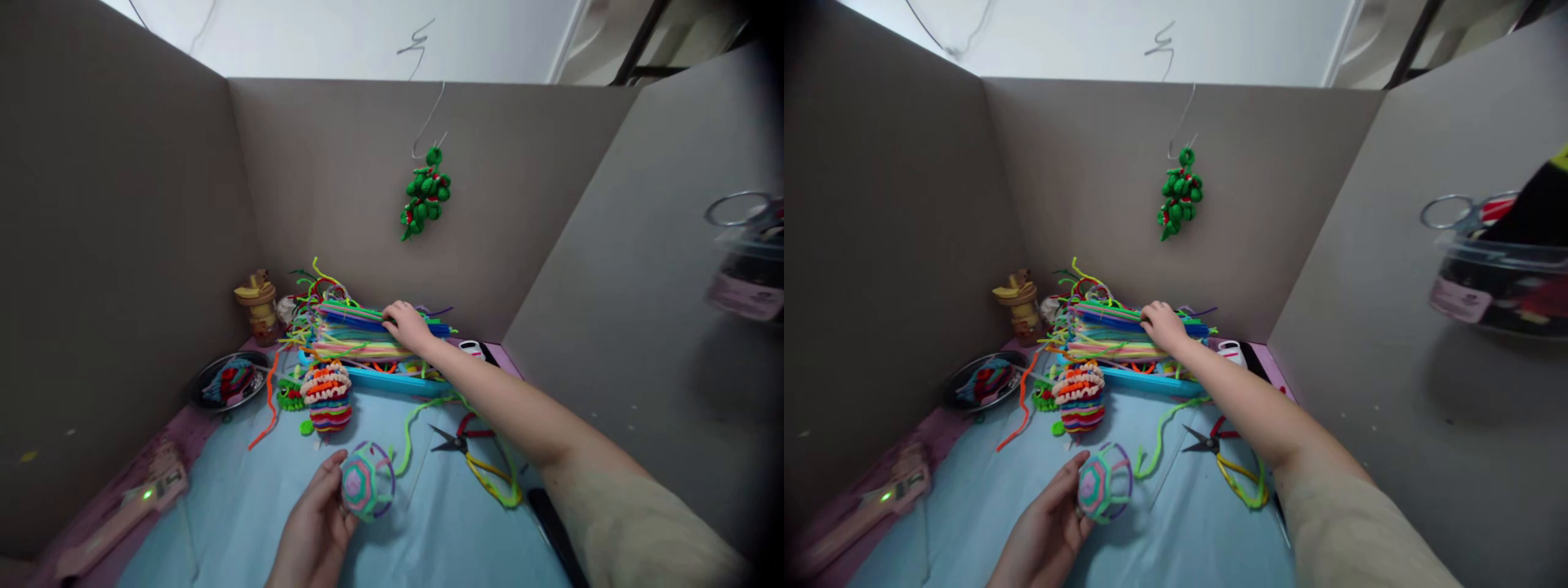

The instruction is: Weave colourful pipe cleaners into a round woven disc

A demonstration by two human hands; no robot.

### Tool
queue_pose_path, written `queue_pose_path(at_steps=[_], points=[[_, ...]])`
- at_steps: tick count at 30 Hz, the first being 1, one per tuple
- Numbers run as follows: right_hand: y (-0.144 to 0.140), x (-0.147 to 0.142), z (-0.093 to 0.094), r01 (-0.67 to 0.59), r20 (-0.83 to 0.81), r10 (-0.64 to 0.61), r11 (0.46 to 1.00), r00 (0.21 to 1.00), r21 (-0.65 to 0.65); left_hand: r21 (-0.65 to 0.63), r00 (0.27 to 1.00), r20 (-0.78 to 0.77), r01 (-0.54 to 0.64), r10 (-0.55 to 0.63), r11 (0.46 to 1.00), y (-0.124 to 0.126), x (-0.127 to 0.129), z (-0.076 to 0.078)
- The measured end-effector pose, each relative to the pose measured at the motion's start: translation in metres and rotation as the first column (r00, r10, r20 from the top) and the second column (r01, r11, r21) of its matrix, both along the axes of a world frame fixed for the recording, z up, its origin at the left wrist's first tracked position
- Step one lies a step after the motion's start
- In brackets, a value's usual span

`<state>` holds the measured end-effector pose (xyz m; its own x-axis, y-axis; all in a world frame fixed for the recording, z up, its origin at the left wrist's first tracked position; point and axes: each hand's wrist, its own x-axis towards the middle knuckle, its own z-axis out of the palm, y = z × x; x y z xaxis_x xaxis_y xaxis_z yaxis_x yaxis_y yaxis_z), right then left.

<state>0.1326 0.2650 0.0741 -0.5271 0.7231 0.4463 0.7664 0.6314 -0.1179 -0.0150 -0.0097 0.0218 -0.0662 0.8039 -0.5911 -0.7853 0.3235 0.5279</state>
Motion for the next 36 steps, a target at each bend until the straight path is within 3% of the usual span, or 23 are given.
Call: queue_pose_path(at_steps=[8,12,16,19,22,26,28,29,32,33,35,36], points=[[0.006,-0.006,0.006,-0.023,0.128,0.03,0.998,0.991,-0.054,0.023,0.999,-0.03,0.034,-0.033,0.999,-0.001,-0.001,-0.003],[0.011,-0.007,0.011,0.067,0.167,-0.051,0.994,0.985,-0.087,0.029,0.999,-0.03,0.046,-0.045,0.999,-0.003,0.0,-0.001],[0.029,-0.005,0.029,0.229,0.05,-0.225,0.969,0.973,-0.091,0.024,0.999,-0.007,0.038,-0.038,0.999,-0.002,0.0,0.001],[0.045,-0.005,0.051,0.283,-0.134,-0.287,0.958,0.949,-0.048,0.004,1.0,0.009,0.022,-0.022,1.0,-0.001,0.0,0.002],[0.057,-0.007,0.068,0.322,-0.282,-0.309,0.947,0.908,0.0,-0.009,1.0,0.024,0.012,-0.012,1.0,0.0,-0.001,0.001],[0.068,-0.01,0.076,0.279,-0.253,-0.292,0.956,0.922,-0.086,0.018,0.999,0.043,0.006,-0.007,1.0,-0.002,-0.002,0.0],[0.071,-0.012,0.079,0.341,-0.416,-0.338,0.937,0.844,-0.069,0.029,0.999,0.044,0.006,-0.007,1.0,-0.002,-0.003,0.0],[0.071,-0.014,0.08,0.32,-0.487,-0.311,0.945,0.816,-0.068,0.047,0.999,0.037,0.0,-0.001,0.999,-0.002,-0.004,0.0],[0.066,-0.023,0.092,-0.006,-0.611,-0.021,0.999,0.791,-0.043,0.123,0.998,0.015,-0.059,0.057,0.991,-0.001,-0.007,0.001],[0.063,-0.028,0.1,-0.091,-0.672,0.083,0.996,0.736,0.024,0.141,0.997,0.01,-0.074,0.073,0.987,-0.001,-0.007,0.002],[0.056,-0.039,0.12,-0.136,-0.757,0.251,0.968,0.604,0.212,0.188,0.998,0.001,-0.069,0.07,0.98,0.0,-0.008,0.003],[0.053,-0.045,0.132,-0.17,-0.742,0.319,0.947,0.59,0.272,0.221,0.998,-0.007,-0.057,0.06,0.974,0.0,-0.008,0.004]])
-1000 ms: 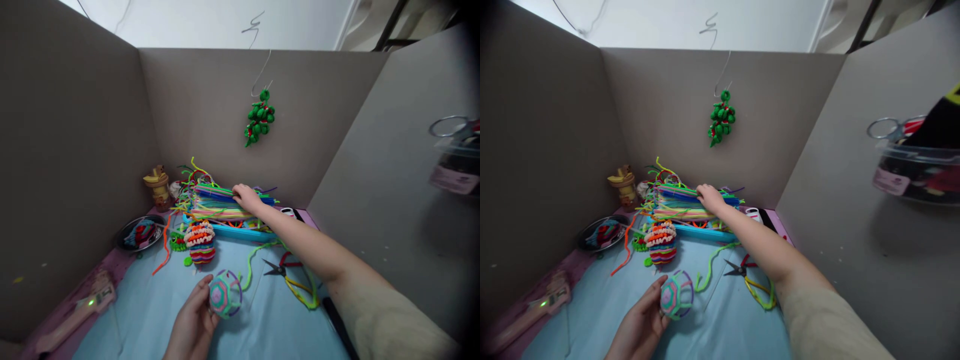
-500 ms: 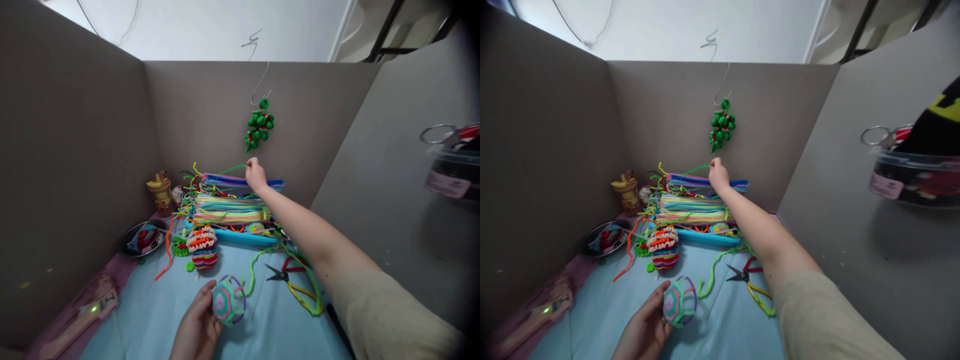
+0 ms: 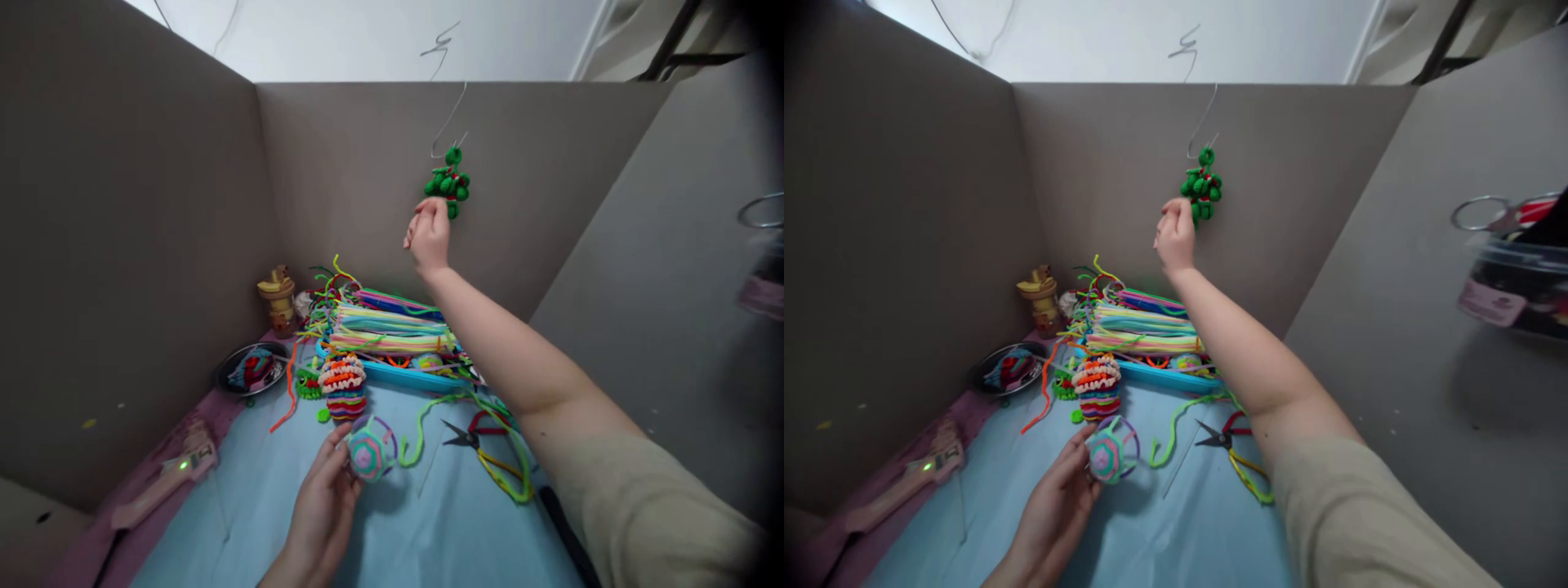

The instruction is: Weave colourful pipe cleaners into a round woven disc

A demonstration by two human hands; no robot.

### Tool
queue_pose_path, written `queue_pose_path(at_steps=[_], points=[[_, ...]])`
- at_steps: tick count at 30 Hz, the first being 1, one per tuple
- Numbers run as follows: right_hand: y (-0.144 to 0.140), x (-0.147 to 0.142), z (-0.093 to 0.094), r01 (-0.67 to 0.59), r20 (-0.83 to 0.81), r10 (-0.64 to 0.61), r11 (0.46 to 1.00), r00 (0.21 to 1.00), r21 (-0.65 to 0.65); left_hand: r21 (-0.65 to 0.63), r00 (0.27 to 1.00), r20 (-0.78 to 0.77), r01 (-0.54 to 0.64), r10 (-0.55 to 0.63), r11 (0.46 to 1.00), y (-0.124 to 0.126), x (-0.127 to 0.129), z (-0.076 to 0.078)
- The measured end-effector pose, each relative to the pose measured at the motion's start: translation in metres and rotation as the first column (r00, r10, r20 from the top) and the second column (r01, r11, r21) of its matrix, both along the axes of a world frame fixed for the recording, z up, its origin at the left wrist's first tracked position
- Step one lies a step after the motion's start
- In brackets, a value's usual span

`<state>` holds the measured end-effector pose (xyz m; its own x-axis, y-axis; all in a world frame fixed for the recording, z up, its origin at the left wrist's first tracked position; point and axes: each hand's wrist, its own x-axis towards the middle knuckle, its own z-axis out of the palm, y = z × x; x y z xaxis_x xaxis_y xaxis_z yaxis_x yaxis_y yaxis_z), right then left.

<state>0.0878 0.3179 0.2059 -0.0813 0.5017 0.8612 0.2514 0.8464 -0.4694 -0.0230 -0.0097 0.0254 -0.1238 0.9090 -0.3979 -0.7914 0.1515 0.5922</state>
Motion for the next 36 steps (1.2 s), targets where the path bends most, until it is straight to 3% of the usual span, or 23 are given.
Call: queue_pose_path(at_steps=[3,5,7,9,10,15,20,23,25,27,29,32,34,36], points=[[-0.006,-0.015,0.025,0.015,0.176,-0.032,0.995,0.984,0.098,0.053,0.999,-0.029,-0.022,0.024,0.998,0.0,0.001,0.0],[-0.008,-0.019,0.024,0.117,0.383,-0.145,0.988,0.912,0.095,0.046,0.999,-0.038,-0.033,0.035,0.998,-0.001,0.001,-0.001],[-0.01,-0.014,0.008,0.271,0.658,-0.219,0.962,0.72,0.023,0.038,0.998,-0.036,-0.046,0.047,0.998,-0.001,0.0,-0.004],[-0.01,0.0,-0.017,0.469,0.858,-0.185,0.88,0.479,-0.073,0.03,0.997,-0.036,-0.062,0.064,0.998,-0.002,0.0,-0.005],[-0.009,0.009,-0.03,0.502,0.876,-0.176,0.861,0.45,-0.084,0.031,0.997,-0.033,-0.067,0.068,0.997,-0.003,0.0,-0.006],[-0.009,0.038,-0.073,0.481,0.883,-0.15,0.871,0.446,-0.095,0.014,0.999,-0.01,-0.046,0.046,0.999,-0.004,0.002,-0.003],[-0.013,0.03,-0.09,0.307,0.888,-0.121,0.951,0.444,-0.024,-0.001,0.999,-0.008,-0.05,0.05,0.999,-0.005,0.002,-0.001],[-0.015,0.021,-0.093,0.323,0.902,-0.128,0.946,0.411,-0.013,0.002,0.999,0.001,-0.054,0.054,0.999,-0.004,0.002,-0.001],[-0.022,0.009,-0.087,0.338,0.865,-0.157,0.941,0.477,-0.016,0.0,0.998,-0.002,-0.059,0.059,0.998,-0.003,0.003,-0.001],[-0.039,-0.011,-0.072,0.227,0.633,-0.183,0.974,0.753,0.01,0.005,0.998,-0.013,-0.064,0.064,0.998,-0.002,0.003,-0.002],[-0.067,-0.034,-0.049,0.051,0.341,-0.091,0.991,0.936,0.124,0.034,0.997,-0.026,-0.071,0.072,0.997,-0.002,0.003,-0.003],[-0.123,-0.054,-0.008,-0.08,0.103,0.054,0.962,0.993,0.262,0.095,0.995,-0.063,-0.073,0.079,0.993,-0.002,0.002,-0.003],[-0.16,-0.049,0.013,-0.159,0.123,0.127,0.939,0.984,0.304,0.127,0.991,-0.106,-0.071,0.085,0.989,-0.003,0.001,-0.003],[-0.191,-0.032,0.021,-0.255,0.264,0.182,0.927,0.947,0.276,0.189,0.987,-0.15,-0.029,0.059,0.982,-0.003,0.0,-0.002]])
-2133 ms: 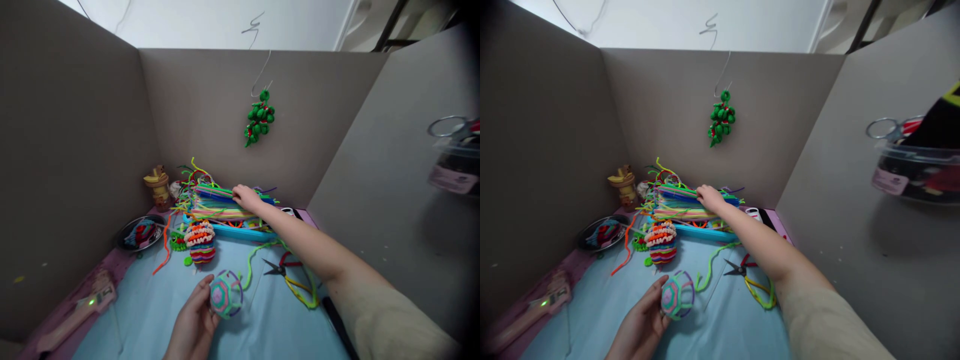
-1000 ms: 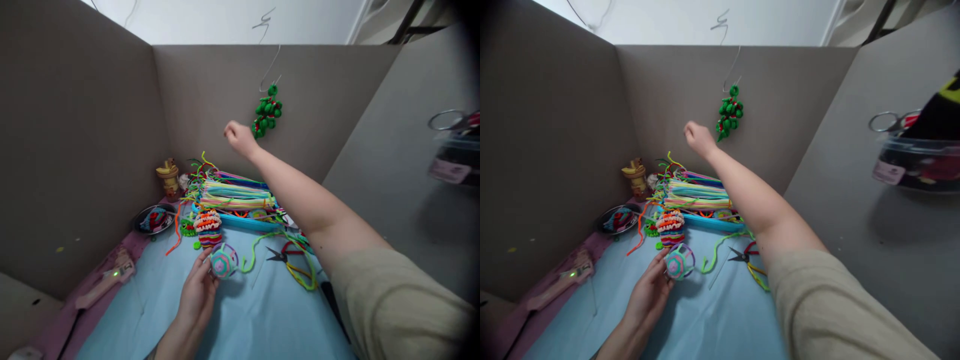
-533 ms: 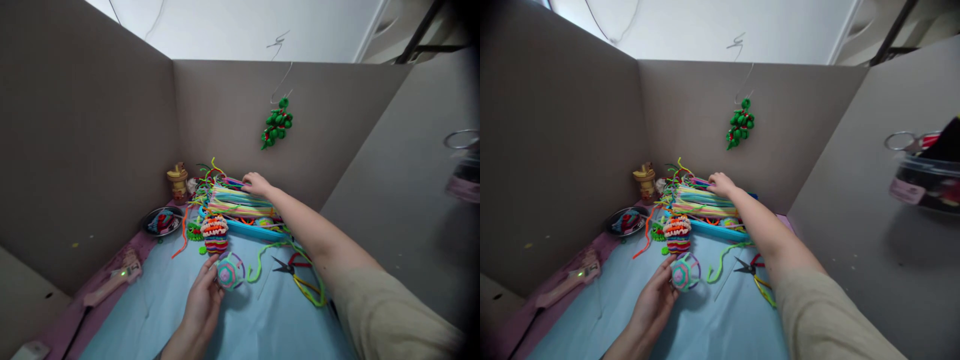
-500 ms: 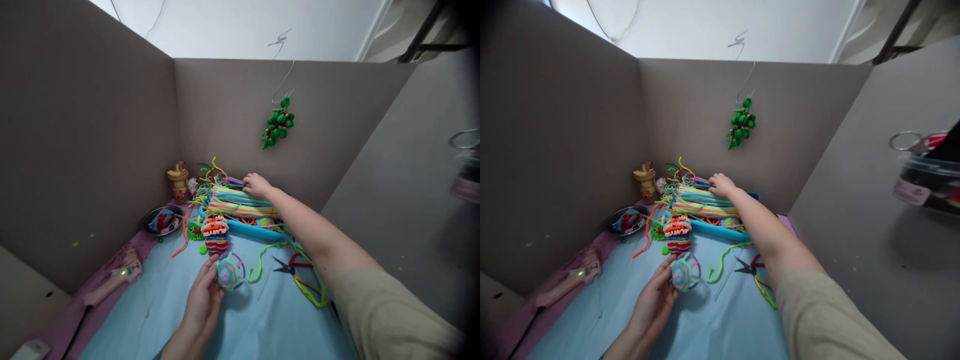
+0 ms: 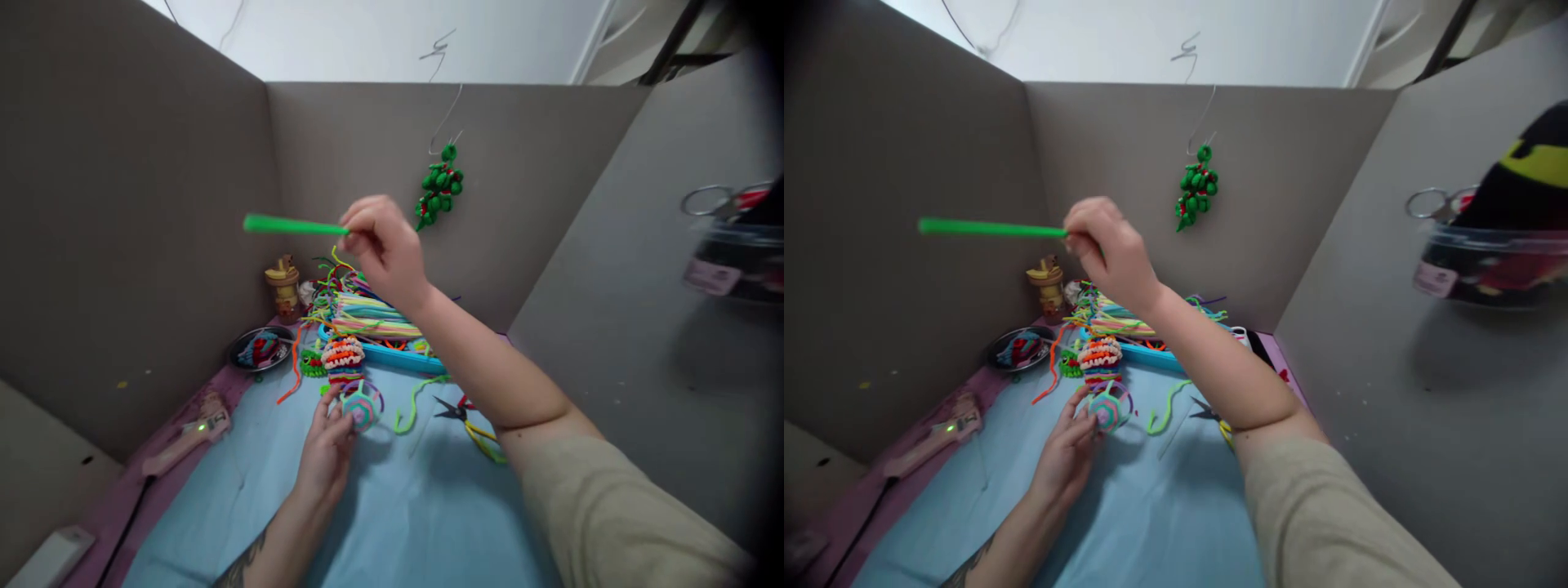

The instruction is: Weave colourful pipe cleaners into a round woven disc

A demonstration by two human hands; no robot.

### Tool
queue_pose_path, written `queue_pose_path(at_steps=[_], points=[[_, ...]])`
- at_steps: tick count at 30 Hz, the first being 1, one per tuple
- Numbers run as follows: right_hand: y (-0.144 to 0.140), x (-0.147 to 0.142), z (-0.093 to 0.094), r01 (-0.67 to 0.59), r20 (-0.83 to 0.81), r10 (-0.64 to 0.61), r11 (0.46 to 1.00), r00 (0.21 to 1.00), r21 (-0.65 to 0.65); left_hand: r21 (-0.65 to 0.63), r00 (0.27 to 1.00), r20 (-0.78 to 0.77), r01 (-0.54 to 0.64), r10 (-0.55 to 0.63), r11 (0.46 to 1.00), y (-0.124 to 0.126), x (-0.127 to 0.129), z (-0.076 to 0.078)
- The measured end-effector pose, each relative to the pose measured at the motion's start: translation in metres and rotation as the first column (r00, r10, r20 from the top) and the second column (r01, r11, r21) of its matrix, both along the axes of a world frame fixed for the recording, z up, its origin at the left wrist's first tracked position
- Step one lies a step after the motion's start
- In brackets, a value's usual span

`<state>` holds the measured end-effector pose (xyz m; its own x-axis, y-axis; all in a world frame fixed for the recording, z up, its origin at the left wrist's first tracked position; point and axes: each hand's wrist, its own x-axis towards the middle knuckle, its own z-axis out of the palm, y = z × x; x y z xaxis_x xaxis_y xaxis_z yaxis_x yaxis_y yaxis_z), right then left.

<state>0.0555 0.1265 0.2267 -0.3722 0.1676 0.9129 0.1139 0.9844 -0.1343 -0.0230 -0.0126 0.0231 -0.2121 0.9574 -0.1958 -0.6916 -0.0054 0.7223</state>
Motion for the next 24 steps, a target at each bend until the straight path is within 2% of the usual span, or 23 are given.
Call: queue_pose_path(at_steps=[2,4,8,11,14,17,22,24], points=[[-0.024,0.025,-0.007,-0.035,0.158,0.044,0.998,0.987,-0.058,0.073,0.998,-0.052,-0.013,0.017,0.997,0.0,0.0,0.001],[-0.04,0.054,-0.026,-0.015,0.308,0.057,0.99,0.95,-0.137,0.103,0.995,-0.092,-0.033,0.042,0.994,0.001,0.0,0.001],[-0.059,0.106,-0.081,0.168,0.575,0.007,0.953,0.818,-0.251,0.168,0.994,-0.105,0.017,0.001,0.986,0.005,0.005,-0.003],[-0.067,0.129,-0.119,0.272,0.65,-0.001,0.909,0.76,-0.315,0.2,0.985,-0.164,0.082,-0.049,0.976,0.008,0.009,-0.009],[-0.069,0.135,-0.147,0.307,0.677,0.044,0.869,0.734,-0.389,0.23,0.97,-0.242,0.094,-0.036,0.969,0.011,0.011,-0.015],[-0.067,0.129,-0.164,0.295,0.711,0.127,0.849,0.692,-0.439,0.243,0.945,-0.326,0.067,0.017,0.968,0.013,0.011,-0.018],[-0.067,0.117,-0.176,0.186,0.681,0.23,0.857,0.695,-0.48,0.237,0.918,-0.396,0.078,0.023,0.968,0.011,0.014,-0.017],[-0.067,0.115,-0.175,0.165,0.664,0.222,0.868,0.714,-0.469,0.211,0.918,-0.397,0.087,0.004,0.974,0.01,0.015,-0.017]])
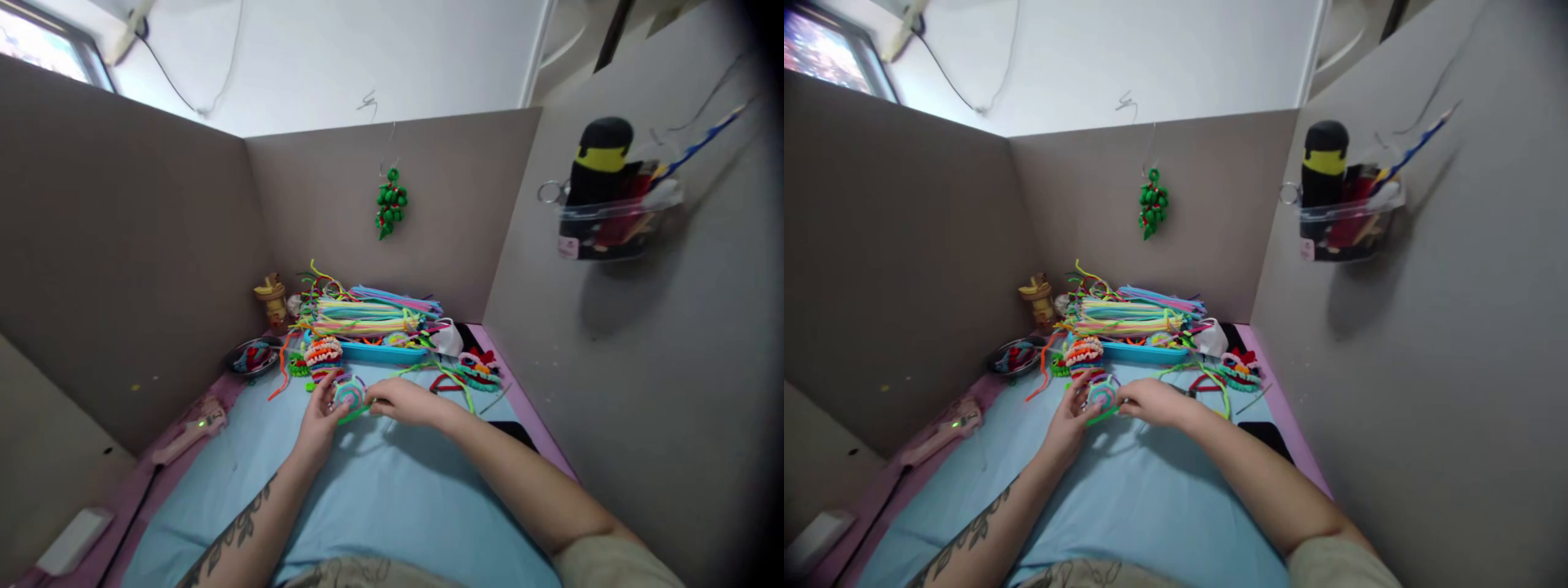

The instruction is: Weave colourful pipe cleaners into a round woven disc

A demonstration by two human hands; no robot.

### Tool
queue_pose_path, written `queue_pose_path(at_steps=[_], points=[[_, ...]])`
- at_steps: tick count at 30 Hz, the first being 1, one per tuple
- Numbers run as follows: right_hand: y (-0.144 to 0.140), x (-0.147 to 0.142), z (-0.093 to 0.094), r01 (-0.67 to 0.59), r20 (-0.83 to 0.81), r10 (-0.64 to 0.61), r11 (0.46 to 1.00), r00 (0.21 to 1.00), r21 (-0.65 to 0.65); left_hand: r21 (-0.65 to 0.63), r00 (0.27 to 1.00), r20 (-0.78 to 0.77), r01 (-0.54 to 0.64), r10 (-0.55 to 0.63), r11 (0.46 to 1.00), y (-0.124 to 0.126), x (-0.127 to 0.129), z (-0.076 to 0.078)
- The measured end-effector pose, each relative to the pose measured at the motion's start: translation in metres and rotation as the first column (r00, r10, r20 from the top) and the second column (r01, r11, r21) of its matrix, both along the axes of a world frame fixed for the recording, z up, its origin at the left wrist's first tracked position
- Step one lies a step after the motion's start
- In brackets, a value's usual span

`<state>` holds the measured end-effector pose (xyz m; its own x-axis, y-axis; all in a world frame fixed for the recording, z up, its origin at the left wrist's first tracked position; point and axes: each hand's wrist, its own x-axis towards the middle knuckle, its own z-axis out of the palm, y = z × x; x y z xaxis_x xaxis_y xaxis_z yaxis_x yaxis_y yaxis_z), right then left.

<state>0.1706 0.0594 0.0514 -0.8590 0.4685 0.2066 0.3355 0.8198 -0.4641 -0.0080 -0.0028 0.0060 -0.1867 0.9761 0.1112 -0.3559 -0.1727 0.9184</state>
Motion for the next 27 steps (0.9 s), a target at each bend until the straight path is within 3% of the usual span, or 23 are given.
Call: queue_pose_path(at_steps=[3,6,9,12,16,21,24,27], points=[[0.001,-0.001,0.004,0.084,-0.148,-0.076,0.995,0.986,0.049,-0.024,1.0,0.007,0.028,-0.028,0.999,-0.001,0.001,-0.001],[0.005,-0.001,0.004,0.238,-0.295,-0.226,0.971,0.928,0.007,-0.02,0.996,0.045,0.079,-0.078,0.997,-0.003,0.0,0.002],[0.009,-0.002,-0.002,0.308,-0.258,-0.331,0.943,0.908,-0.127,-0.042,0.967,0.127,0.229,-0.222,0.972,-0.006,-0.002,0.007],[0.012,-0.004,-0.01,0.209,-0.224,-0.3,0.912,0.927,-0.353,-0.049,0.936,0.178,0.315,-0.302,0.948,-0.009,-0.004,0.012],[0.01,-0.003,-0.014,0.086,-0.271,-0.326,0.768,0.906,-0.635,-0.073,0.923,0.182,0.357,-0.339,0.931,-0.012,-0.004,0.016],[0.002,-0.004,-0.015,-0.103,-0.295,-0.304,0.517,0.906,-0.85,-0.158,0.934,0.114,0.353,-0.339,0.922,-0.011,-0.001,0.011],[0.003,-0.007,-0.022,-0.161,-0.322,-0.382,0.397,0.866,-0.904,-0.159,0.98,0.054,0.2,-0.194,0.967,-0.004,-0.004,0.003],[0.007,-0.011,-0.031,-0.185,-0.34,-0.552,0.317,0.761,-0.93,-0.101,0.993,-0.083,-0.09,0.082,0.991,0.002,-0.009,-0.004]])
